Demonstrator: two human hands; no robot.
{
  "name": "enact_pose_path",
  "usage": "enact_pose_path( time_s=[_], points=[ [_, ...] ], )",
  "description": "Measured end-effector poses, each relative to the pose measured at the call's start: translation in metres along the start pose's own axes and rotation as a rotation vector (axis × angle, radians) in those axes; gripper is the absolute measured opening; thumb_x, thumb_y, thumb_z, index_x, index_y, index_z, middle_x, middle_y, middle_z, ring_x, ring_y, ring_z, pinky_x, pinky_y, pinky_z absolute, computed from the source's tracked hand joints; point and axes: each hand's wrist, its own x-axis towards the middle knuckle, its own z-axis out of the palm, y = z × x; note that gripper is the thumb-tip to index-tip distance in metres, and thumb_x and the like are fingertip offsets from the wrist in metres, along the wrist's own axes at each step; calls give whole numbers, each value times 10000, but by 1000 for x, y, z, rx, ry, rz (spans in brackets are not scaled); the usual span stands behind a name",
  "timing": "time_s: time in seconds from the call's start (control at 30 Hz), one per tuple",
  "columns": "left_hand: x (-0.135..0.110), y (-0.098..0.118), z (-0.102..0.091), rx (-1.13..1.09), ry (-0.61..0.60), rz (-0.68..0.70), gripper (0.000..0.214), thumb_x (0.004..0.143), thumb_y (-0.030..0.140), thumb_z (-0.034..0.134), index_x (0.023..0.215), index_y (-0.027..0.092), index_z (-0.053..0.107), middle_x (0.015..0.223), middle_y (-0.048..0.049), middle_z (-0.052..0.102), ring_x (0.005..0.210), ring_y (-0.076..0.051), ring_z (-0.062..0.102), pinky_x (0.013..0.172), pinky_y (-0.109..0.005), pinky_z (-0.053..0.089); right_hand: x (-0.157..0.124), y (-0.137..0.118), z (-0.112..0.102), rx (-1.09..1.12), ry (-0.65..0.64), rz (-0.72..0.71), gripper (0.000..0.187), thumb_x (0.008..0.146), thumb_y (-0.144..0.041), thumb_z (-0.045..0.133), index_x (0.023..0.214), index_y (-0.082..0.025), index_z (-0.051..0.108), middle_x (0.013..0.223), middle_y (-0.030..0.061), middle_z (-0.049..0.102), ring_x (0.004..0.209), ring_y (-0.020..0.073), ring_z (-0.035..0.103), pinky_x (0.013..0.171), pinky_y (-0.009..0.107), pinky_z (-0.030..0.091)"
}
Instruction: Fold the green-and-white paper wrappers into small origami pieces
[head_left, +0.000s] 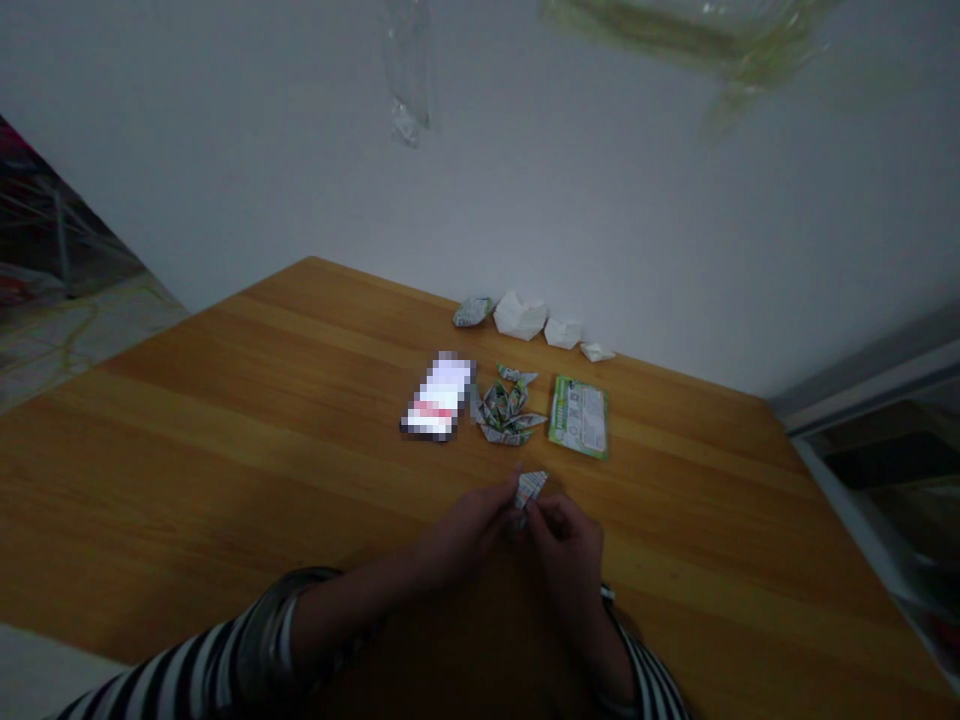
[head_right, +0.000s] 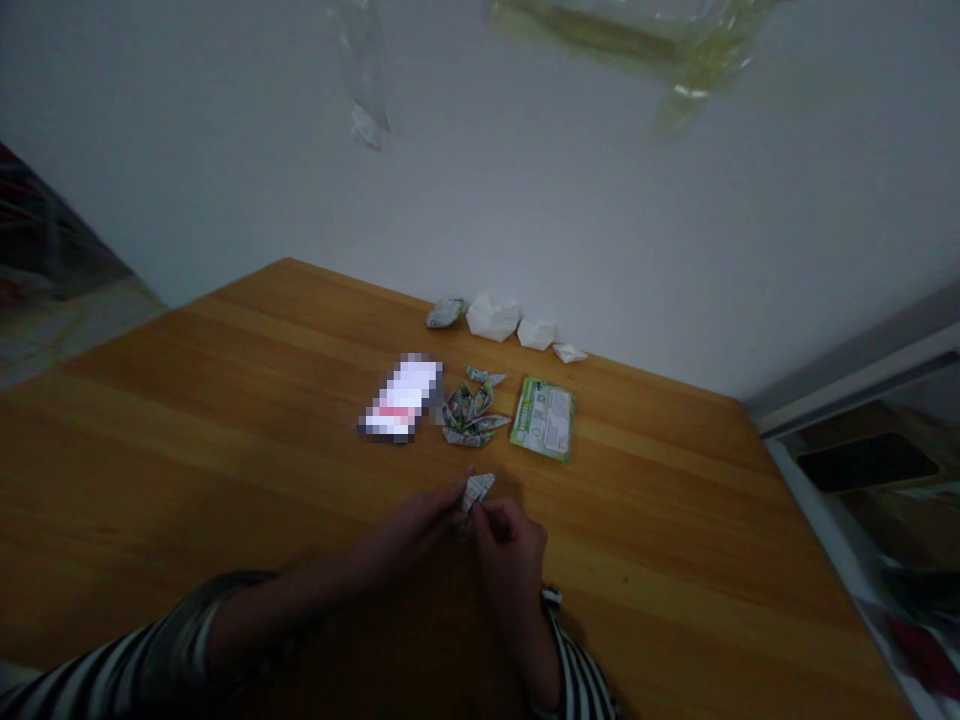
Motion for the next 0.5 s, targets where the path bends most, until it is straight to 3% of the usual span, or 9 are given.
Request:
enact_pose_path(
  time_s=[0.2, 0.3, 0.43, 0.5],
  points=[
    [6, 3, -10, -134, -31, 19, 280, 925, 316, 408, 1084, 168, 583, 986, -42, 668, 871, -198, 603, 793, -292, 482, 10, 6, -6, 122, -213, -13, 221, 855, -306, 551, 956, -178, 700, 732, 39, 732, 587, 176, 671, 567, 273, 549],
    [6, 3, -11, -107, -27, 11, 315, 922, 325, 414, 1169, 173, 537, 957, -36, 656, 855, -192, 598, 784, -287, 480, 13, 8, -7, 65, -224, -80, 224, 850, -255, 552, 986, -191, 718, 784, 48, 746, 636, 186, 680, 602, 285, 552],
    [3, -2, -7, -3, -9, -12, 465, 925, 275, 358, 1380, 195, 315, 923, -36, 651, 788, -186, 597, 749, -301, 482, 15, 9, -6, 28, -210, -141, 252, 844, -187, 536, 1016, -198, 719, 809, 55, 752, 725, 201, 692, 683, 306, 554],
    [3, -6, -6, 6, 23, -23, 477, 902, 256, 381, 1369, 189, 314, 971, -51, 654, 819, -195, 603, 761, -307, 482, 13, 7, -3, 28, -214, -149, 268, 833, -168, 548, 1045, -197, 709, 910, 73, 752, 805, 212, 698, 733, 319, 555]
  ],
)
